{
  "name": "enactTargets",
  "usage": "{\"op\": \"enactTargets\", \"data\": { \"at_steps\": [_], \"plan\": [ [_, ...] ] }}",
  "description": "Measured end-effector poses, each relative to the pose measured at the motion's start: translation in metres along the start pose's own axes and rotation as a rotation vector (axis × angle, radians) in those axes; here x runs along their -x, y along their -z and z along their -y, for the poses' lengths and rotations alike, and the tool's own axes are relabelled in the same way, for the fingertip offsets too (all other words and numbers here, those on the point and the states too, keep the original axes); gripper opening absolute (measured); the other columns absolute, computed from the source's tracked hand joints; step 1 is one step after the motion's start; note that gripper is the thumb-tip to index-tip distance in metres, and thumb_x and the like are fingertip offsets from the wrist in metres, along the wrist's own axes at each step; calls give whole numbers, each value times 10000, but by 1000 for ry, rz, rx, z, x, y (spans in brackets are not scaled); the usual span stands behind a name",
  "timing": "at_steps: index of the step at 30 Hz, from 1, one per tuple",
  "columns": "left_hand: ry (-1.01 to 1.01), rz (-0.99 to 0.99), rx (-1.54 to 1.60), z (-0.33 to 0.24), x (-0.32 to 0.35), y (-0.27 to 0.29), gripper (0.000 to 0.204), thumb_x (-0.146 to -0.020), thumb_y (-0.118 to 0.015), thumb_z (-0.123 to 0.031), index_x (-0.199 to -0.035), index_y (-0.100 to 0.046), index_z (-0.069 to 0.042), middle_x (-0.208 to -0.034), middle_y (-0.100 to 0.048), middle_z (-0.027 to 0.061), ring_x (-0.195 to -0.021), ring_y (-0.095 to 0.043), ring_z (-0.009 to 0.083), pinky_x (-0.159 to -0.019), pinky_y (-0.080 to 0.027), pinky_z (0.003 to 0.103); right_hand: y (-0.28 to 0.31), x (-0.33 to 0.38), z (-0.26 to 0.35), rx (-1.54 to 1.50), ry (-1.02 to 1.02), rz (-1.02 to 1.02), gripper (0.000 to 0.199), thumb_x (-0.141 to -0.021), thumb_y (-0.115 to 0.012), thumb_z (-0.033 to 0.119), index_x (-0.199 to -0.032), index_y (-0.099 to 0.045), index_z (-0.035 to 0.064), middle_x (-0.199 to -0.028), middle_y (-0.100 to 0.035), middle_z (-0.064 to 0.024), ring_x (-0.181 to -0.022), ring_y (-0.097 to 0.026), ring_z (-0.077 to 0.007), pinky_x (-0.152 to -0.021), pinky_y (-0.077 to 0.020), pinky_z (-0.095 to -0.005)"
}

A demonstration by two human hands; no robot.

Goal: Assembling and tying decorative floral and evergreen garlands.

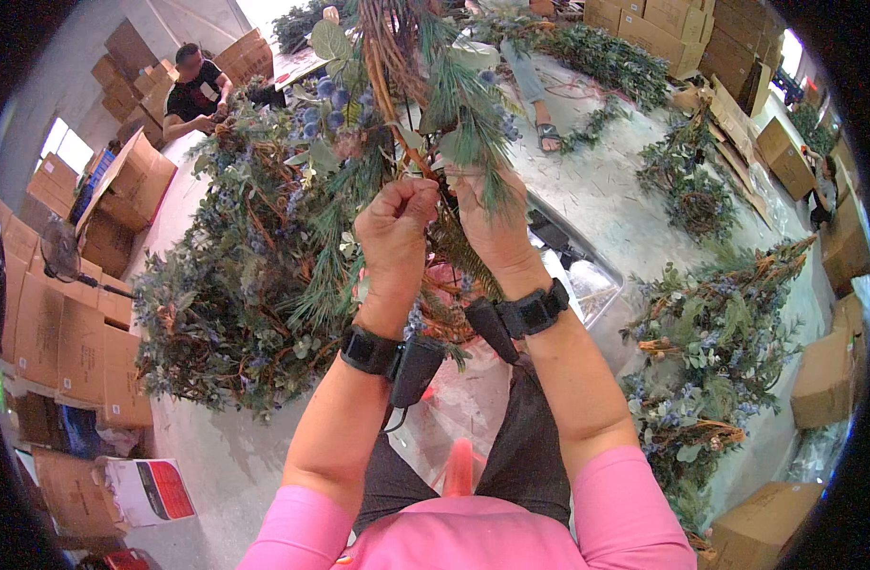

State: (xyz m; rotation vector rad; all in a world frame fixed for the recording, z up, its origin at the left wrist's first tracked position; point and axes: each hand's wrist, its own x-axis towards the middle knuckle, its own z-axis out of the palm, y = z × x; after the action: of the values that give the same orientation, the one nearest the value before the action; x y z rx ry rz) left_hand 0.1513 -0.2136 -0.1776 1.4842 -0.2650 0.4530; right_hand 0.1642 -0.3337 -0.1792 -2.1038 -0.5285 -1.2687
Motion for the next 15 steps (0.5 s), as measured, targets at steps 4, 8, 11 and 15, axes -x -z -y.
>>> {"op": "enactTargets", "data": {
  "at_steps": [4, 8, 11, 15],
  "plan": [
    [68, 29, 114, 1, 0, 0, 79, -824, -601, -75, -851, -629, -5, -720, -566, -30, -617, -466, 41, -566, -384, 178, 0, -1, 2, -38, -38, 20, 179, -839, -530, 80, -1013, -572, 60, -886, -582, -71, -686, -541, -175, -622, -451, -277],
    [96, 19, 104, -2, -1, -1, 95, -827, -607, -105, -842, -627, -14, -720, -571, -25, -610, -462, 36, -550, -379, 176, 0, 1, 7, -378, -384, 33, 157, -865, -530, 127, -997, -556, 46, -831, -572, -33, -686, -524, -124, -620, -446, -269],
    [76, -32, 127, -3, -1, -2, 116, -823, -617, -130, -824, -622, -14, -712, -566, -29, -601, -456, 33, -533, -371, 172, -2, 1, 9, -469, -483, 51, 158, -868, -538, 149, -979, -551, 38, -804, -570, -26, -690, -517, -106, -626, -445, -271],
    [34, -65, 3, -6, -2, -9, 120, -816, -625, -129, -814, -616, -10, -689, -560, -32, -572, -445, 33, -506, -366, 175, 4, -2, 6, -352, -399, 37, 149, -833, -567, 134, -927, -592, 22, -830, -607, -145, -743, -589, -284, -664, -462, -346]
  ]
}}
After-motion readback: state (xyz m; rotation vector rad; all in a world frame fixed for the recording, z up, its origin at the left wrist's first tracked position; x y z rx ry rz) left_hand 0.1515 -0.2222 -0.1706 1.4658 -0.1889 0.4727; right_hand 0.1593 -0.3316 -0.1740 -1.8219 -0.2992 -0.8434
